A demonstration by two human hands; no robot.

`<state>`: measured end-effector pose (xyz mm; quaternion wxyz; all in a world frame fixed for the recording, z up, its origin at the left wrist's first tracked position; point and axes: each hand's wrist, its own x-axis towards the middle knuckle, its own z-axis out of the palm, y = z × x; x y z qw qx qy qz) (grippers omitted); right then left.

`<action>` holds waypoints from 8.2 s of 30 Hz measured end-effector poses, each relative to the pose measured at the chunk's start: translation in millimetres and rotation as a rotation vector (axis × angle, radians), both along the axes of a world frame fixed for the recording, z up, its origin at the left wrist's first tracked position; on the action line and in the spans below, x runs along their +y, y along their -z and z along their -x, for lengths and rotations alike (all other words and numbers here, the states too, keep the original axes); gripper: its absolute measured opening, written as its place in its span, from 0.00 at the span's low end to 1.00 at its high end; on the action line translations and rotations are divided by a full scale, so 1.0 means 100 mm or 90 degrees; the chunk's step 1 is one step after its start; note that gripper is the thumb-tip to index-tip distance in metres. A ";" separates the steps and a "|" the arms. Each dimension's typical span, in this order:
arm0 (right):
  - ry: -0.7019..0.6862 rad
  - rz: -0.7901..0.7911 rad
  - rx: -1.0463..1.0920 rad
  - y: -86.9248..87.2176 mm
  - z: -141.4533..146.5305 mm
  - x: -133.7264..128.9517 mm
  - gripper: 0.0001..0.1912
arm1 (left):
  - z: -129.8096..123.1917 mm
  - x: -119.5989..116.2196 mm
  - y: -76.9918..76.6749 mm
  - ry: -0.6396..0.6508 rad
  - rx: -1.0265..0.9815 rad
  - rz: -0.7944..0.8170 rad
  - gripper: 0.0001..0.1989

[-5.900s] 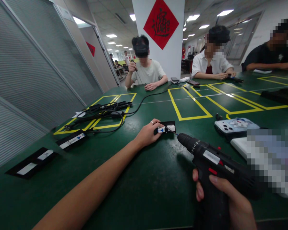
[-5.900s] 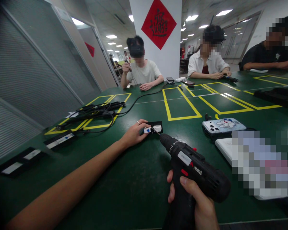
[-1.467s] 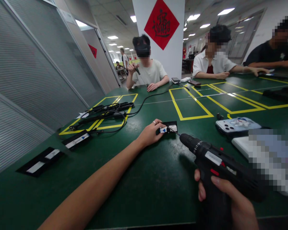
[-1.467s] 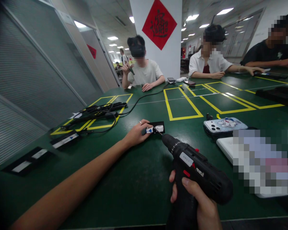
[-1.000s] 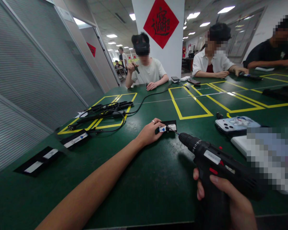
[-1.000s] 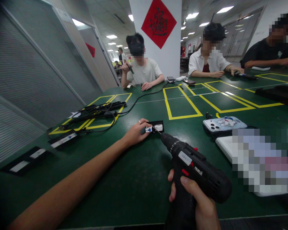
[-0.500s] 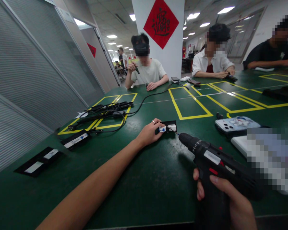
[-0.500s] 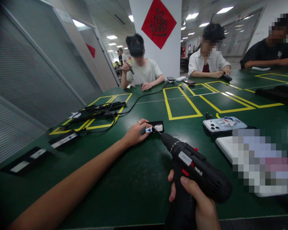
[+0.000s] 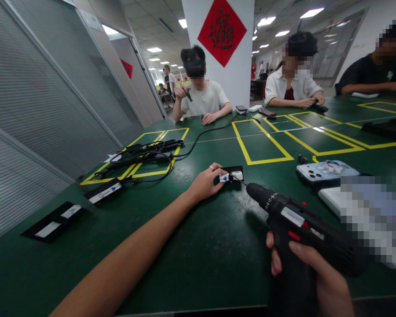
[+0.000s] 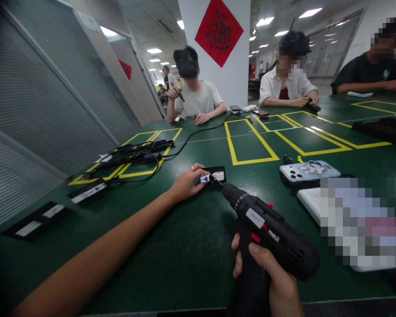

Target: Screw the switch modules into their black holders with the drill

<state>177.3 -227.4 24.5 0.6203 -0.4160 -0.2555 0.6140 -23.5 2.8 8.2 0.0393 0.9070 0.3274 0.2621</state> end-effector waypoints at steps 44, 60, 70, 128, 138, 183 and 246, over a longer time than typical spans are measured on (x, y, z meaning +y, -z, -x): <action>-0.003 0.011 -0.011 0.00 0.00 0.00 0.14 | 0.00 0.01 0.00 0.002 0.001 0.000 0.15; 0.000 0.017 -0.007 -0.02 0.00 0.00 0.14 | 0.00 0.00 0.00 0.000 0.001 -0.001 0.14; 0.000 0.013 -0.010 0.01 -0.01 -0.01 0.14 | 0.01 0.01 0.00 0.001 0.002 -0.004 0.14; -0.024 0.024 -0.018 0.02 -0.02 0.01 0.15 | 0.01 0.00 0.01 -0.005 0.000 -0.001 0.13; -0.015 0.010 -0.015 0.01 -0.02 0.00 0.15 | 0.00 0.00 0.00 0.003 -0.003 -0.003 0.13; -0.019 0.021 -0.011 0.04 -0.02 -0.01 0.14 | 0.01 0.00 0.00 -0.001 -0.002 -0.002 0.14; -0.041 0.024 -0.044 0.02 -0.03 -0.02 0.17 | 0.00 -0.01 -0.01 0.005 -0.001 0.002 0.14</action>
